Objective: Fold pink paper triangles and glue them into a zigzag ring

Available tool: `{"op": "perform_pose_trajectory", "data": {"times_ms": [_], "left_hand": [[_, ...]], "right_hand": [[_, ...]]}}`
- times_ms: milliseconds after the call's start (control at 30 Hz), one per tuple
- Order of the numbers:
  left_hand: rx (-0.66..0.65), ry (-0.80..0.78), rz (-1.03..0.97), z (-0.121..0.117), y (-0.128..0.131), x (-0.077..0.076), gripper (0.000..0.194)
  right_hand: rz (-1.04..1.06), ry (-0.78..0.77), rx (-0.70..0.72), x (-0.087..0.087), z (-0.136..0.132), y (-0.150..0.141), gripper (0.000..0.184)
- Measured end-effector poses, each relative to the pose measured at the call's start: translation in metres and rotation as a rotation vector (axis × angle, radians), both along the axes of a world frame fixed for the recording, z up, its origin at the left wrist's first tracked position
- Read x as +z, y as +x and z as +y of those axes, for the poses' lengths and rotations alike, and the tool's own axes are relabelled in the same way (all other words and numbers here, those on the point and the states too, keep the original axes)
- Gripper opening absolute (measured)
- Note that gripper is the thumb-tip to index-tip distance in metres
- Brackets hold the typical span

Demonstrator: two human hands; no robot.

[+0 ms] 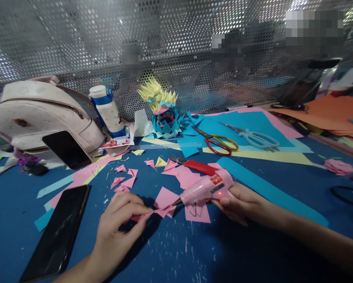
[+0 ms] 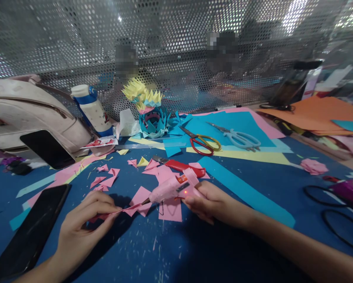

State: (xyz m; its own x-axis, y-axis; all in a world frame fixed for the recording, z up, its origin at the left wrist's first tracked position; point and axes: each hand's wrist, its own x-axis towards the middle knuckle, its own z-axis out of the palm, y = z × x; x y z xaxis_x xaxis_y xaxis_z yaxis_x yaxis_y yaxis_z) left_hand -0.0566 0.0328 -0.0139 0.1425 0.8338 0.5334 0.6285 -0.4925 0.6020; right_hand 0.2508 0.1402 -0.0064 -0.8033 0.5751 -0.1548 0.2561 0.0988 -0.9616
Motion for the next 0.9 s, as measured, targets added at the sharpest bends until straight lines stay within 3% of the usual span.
{"op": "perform_pose_trajectory", "data": {"times_ms": [900], "left_hand": [[0.005, 0.022, -0.006, 0.0024, -0.0007, -0.0002, 0.014]], "right_hand": [[0.005, -0.086, 0.005, -0.0011, 0.0024, 0.0014, 0.061]]}}
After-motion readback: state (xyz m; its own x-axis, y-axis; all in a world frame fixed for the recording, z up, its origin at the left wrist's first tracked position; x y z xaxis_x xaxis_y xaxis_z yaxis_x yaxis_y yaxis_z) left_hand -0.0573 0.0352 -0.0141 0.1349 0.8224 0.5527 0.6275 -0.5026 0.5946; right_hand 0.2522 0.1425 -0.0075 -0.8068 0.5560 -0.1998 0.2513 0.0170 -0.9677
